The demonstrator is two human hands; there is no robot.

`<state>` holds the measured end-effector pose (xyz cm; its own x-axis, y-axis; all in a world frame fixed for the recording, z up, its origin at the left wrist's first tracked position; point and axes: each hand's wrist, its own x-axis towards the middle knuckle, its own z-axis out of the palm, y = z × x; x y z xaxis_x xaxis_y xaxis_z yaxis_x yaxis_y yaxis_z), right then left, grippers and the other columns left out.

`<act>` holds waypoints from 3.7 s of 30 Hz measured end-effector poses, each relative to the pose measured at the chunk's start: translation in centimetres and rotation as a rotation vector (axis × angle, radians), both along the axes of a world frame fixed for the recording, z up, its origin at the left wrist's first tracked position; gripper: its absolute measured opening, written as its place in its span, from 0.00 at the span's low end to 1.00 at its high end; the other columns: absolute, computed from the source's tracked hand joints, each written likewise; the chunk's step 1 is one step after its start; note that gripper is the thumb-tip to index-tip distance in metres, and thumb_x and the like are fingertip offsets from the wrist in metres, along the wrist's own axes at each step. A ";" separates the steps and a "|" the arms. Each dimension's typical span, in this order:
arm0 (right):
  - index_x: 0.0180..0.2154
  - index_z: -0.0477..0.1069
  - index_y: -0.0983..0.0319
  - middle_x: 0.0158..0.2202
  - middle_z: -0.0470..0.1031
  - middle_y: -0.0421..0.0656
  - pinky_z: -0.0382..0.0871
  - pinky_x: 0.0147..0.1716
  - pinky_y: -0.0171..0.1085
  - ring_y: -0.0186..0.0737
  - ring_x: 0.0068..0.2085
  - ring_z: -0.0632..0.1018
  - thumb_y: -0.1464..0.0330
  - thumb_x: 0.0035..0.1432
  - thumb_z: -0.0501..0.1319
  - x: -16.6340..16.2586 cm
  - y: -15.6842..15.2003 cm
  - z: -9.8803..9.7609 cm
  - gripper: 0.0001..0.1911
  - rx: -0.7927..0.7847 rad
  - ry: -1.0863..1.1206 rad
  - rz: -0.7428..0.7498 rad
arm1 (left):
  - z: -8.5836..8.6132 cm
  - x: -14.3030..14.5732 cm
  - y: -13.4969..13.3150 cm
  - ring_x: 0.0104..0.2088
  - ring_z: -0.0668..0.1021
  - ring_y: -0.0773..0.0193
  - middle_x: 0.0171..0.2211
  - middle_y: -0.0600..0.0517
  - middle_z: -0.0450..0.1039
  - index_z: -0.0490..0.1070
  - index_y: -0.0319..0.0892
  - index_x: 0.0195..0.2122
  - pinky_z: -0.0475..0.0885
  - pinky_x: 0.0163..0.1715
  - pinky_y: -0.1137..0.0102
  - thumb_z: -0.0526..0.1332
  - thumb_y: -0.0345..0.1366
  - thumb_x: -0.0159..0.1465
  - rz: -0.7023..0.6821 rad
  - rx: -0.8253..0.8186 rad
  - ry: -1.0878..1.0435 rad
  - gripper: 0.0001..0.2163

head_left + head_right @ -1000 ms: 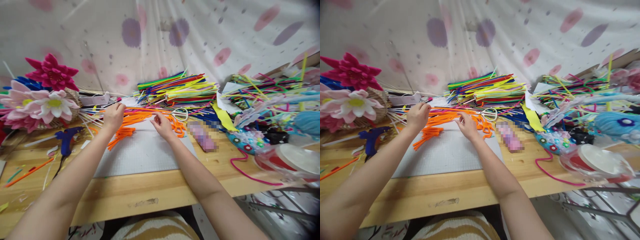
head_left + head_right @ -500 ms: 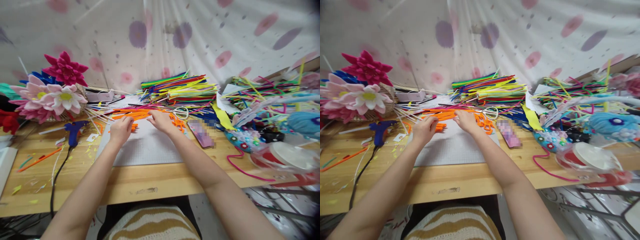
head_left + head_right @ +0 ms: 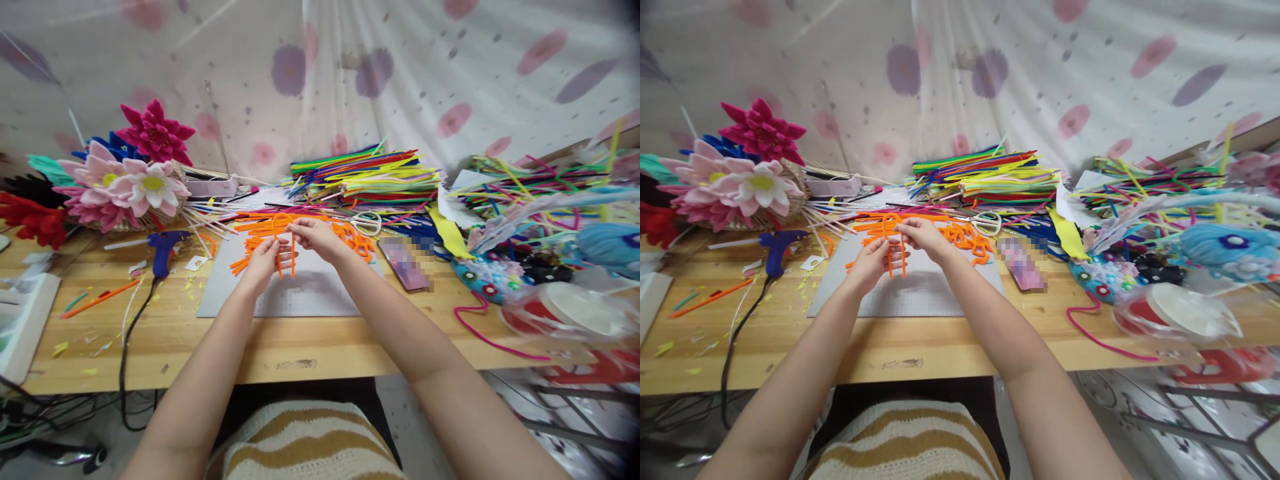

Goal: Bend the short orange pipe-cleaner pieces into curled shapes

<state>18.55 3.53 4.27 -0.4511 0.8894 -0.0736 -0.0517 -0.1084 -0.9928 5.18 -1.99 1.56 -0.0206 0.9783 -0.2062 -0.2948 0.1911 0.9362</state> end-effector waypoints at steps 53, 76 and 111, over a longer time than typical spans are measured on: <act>0.25 0.65 0.65 0.19 0.67 0.36 0.46 0.16 0.27 0.23 0.18 0.60 0.61 0.43 0.64 1.3 0.9 -5.0 0.14 -0.122 0.090 0.086 | -1.8 1.1 0.4 0.17 0.66 0.77 0.18 0.55 0.63 0.71 0.34 0.25 0.62 0.16 0.79 0.62 0.33 0.55 -0.106 -0.094 0.061 0.06; 0.36 0.71 0.60 0.33 0.76 0.41 0.68 0.33 0.32 0.34 0.35 0.74 0.59 0.51 0.61 1.0 0.6 -7.3 0.13 -0.347 0.510 -0.013 | -2.0 0.6 -0.5 0.14 0.55 0.82 0.19 0.57 0.55 0.69 0.29 0.31 0.48 0.11 0.85 0.51 0.23 0.60 -0.226 -0.291 -0.369 0.08; 0.23 0.71 0.66 0.21 0.72 0.39 0.54 0.21 0.29 0.26 0.20 0.63 0.62 0.41 0.63 1.3 -0.4 -7.1 0.11 0.035 -0.168 0.111 | -0.5 -8.6 -1.5 0.31 0.77 0.61 0.39 0.42 0.74 0.73 0.38 0.43 0.71 0.20 0.74 0.64 0.50 0.49 -0.386 -0.113 0.081 0.24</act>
<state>19.84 3.16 -2.87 -0.5302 0.8386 -0.1255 0.1251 -0.0691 -0.9897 -3.42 -3.48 1.06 0.3227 0.8887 -0.3258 -0.1078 0.3765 0.9201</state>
